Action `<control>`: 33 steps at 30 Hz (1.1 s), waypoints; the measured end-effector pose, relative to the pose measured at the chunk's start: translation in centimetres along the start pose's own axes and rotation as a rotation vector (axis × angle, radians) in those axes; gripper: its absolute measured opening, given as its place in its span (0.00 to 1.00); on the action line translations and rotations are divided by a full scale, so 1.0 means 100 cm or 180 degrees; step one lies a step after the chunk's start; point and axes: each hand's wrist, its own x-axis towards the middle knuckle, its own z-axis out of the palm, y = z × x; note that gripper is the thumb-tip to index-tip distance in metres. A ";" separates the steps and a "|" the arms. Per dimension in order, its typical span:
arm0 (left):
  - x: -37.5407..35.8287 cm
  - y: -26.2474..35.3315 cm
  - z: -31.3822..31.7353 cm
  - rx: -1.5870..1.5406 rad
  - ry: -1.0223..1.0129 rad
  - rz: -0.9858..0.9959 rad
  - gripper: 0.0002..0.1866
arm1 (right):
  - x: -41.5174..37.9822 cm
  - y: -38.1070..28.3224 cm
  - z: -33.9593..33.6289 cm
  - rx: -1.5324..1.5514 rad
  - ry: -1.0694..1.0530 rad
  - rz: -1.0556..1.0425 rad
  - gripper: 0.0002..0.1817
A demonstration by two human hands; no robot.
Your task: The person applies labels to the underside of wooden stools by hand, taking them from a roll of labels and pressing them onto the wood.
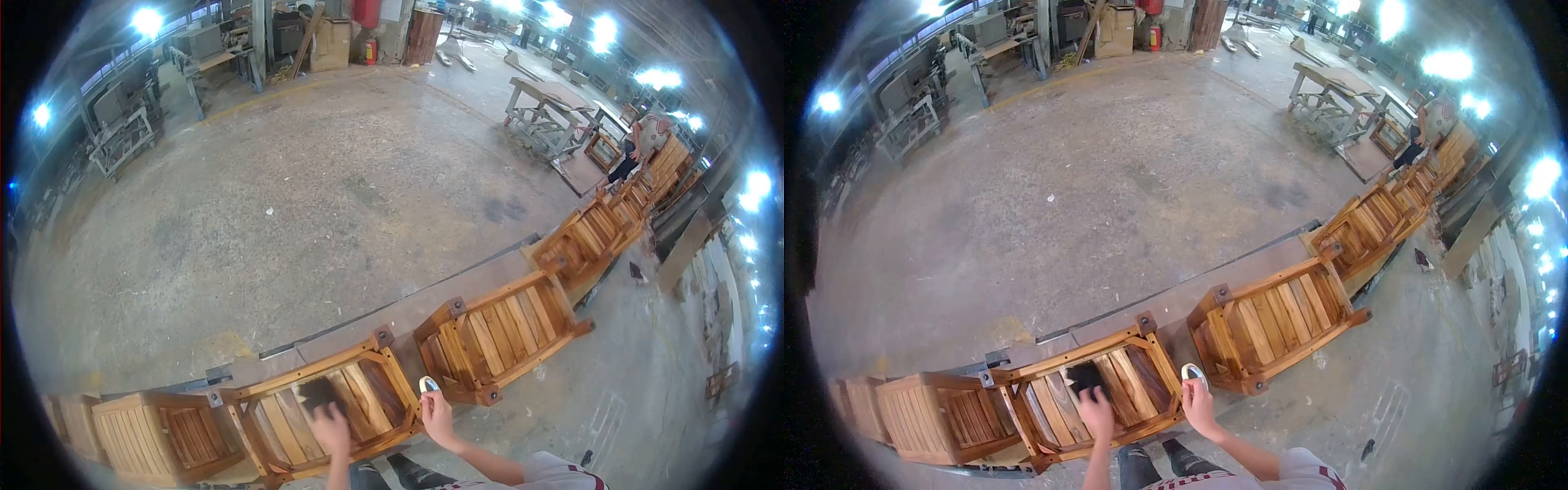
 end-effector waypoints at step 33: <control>-0.117 -0.016 -0.031 -0.0589 0.0820 -0.0279 0.17 | 0.021 0.017 -0.003 0.0100 -0.1194 -0.0543 0.05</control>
